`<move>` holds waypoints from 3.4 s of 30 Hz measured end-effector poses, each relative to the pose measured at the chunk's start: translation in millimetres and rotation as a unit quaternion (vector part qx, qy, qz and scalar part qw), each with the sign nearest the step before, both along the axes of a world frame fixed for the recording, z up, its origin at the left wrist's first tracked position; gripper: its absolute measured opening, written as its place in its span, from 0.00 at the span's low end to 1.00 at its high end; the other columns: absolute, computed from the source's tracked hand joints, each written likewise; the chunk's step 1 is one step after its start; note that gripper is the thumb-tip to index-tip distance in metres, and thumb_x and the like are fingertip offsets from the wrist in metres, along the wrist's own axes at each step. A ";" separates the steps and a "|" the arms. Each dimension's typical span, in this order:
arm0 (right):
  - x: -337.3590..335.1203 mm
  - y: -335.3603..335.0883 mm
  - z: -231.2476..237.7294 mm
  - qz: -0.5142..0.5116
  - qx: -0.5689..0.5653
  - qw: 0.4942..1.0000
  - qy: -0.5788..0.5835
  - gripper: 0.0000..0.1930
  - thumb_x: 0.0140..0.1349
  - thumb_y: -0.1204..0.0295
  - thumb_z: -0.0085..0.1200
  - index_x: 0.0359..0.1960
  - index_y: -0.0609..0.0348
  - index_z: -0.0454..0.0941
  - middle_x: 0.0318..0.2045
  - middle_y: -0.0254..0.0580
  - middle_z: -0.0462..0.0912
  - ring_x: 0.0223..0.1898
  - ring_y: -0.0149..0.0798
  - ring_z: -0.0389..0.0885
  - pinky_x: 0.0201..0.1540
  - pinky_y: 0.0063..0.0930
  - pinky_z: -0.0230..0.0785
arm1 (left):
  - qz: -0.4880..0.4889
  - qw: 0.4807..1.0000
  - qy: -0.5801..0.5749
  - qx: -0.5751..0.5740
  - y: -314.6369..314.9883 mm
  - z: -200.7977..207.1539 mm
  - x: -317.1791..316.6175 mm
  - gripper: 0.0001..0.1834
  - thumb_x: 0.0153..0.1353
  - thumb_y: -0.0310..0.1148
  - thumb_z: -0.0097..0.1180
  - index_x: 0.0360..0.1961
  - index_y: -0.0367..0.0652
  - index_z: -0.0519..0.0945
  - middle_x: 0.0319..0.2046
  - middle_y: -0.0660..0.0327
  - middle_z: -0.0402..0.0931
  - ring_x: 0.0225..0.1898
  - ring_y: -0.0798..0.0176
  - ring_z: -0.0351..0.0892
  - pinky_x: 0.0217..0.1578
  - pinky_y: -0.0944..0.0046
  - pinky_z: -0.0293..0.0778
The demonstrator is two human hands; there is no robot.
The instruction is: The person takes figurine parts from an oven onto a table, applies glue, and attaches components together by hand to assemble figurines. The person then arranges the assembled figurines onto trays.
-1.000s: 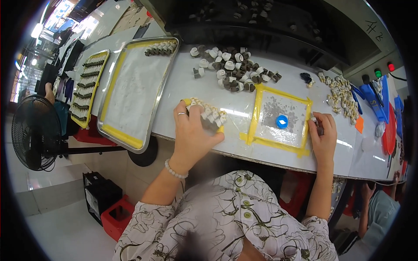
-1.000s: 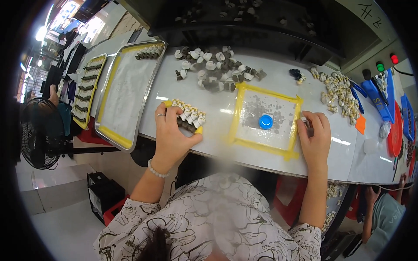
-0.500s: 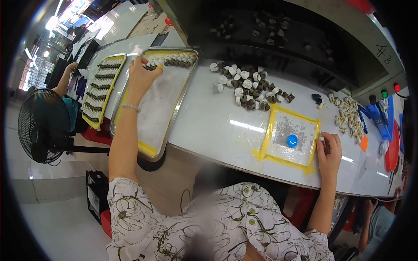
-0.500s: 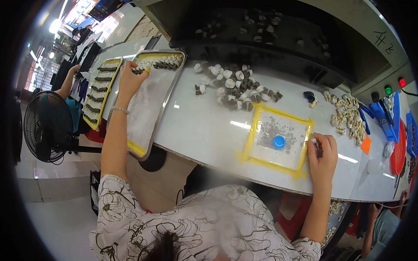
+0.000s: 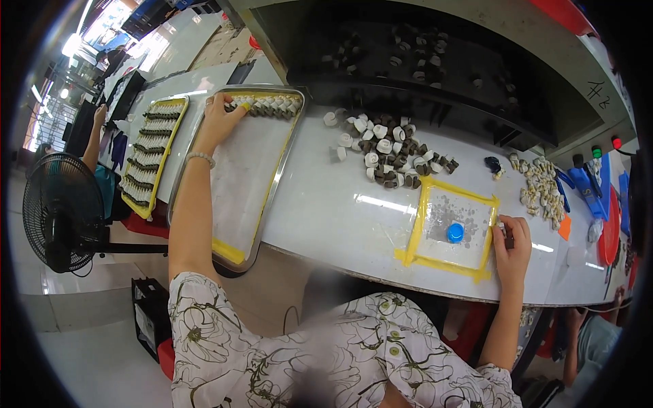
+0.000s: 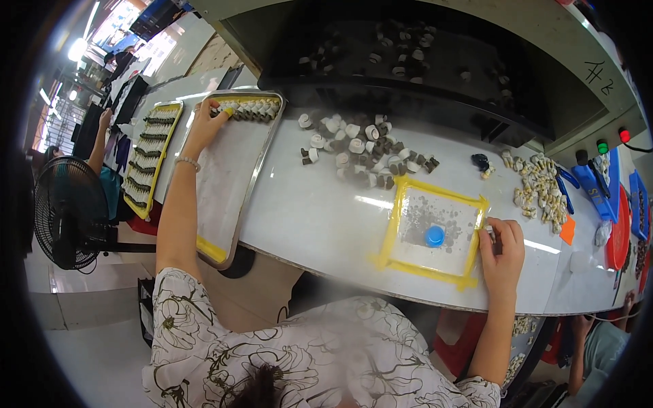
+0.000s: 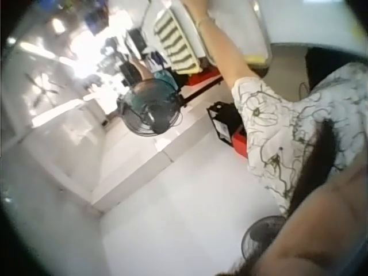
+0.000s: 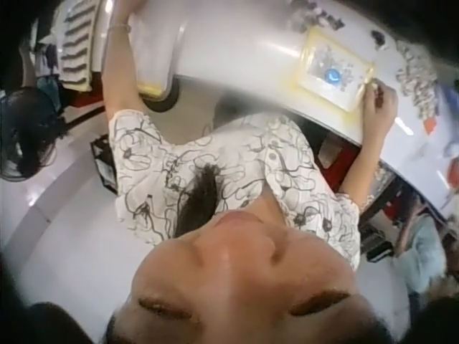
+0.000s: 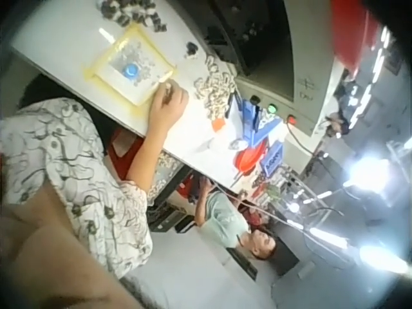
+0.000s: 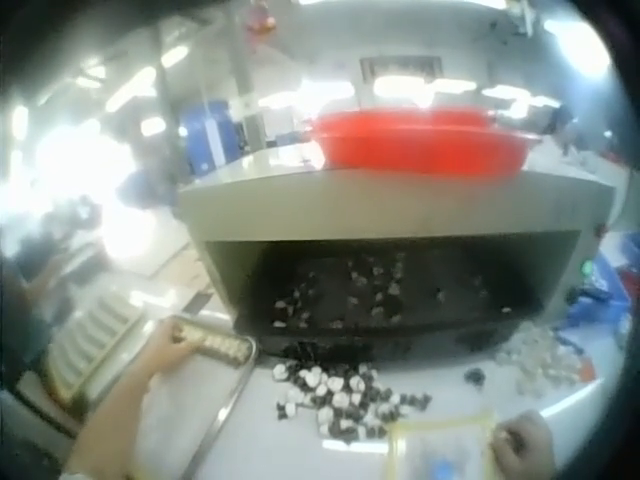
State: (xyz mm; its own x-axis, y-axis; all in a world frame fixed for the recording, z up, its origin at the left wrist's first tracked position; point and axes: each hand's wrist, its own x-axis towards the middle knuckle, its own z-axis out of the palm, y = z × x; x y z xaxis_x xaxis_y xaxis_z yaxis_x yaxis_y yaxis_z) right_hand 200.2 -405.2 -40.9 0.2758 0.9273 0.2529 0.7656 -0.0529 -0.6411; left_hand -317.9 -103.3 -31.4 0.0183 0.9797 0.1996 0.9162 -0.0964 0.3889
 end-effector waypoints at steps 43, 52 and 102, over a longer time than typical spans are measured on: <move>4.0 -8.1 -0.4 0.021 0.011 0.999 0.022 0.13 0.55 0.82 0.55 0.44 0.66 0.77 0.34 0.38 0.72 0.30 0.29 0.70 0.32 0.19 0.64 | -0.122 0.985 -0.036 0.121 -72.1 31.6 59.6 0.26 0.46 0.31 0.63 0.50 0.41 0.75 0.47 0.55 0.73 0.44 0.58 0.74 0.42 0.61 0.72; -7.8 -13.3 7.7 0.044 0.053 0.983 -0.171 0.15 0.50 0.81 0.58 0.42 0.61 0.80 0.36 0.47 0.78 0.35 0.45 0.76 0.38 0.35 0.70 | -0.319 0.946 -0.050 0.014 -135.3 10.0 162.9 0.18 0.49 0.25 0.56 0.44 0.38 0.74 0.40 0.54 0.74 0.38 0.53 0.76 0.40 0.60 0.73; -51.7 0.7 28.3 0.136 -0.030 0.985 0.103 0.15 0.51 0.80 0.60 0.43 0.60 0.82 0.35 0.41 0.80 0.36 0.34 0.77 0.40 0.23 0.68 | -0.175 0.541 -0.752 -0.333 -266.6 -23.9 262.3 0.13 0.60 0.20 0.55 0.47 0.31 0.73 0.39 0.50 0.78 0.37 0.56 0.82 0.40 0.62 0.81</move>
State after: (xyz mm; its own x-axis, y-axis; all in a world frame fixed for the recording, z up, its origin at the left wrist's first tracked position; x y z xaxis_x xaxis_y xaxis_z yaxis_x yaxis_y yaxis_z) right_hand 148.5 -404.5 -12.6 0.0552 0.9854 0.1610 0.6113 0.0941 -0.7858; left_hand -55.6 -369.9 -55.3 0.5335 0.8328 -0.1477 -0.5146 0.4582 0.7247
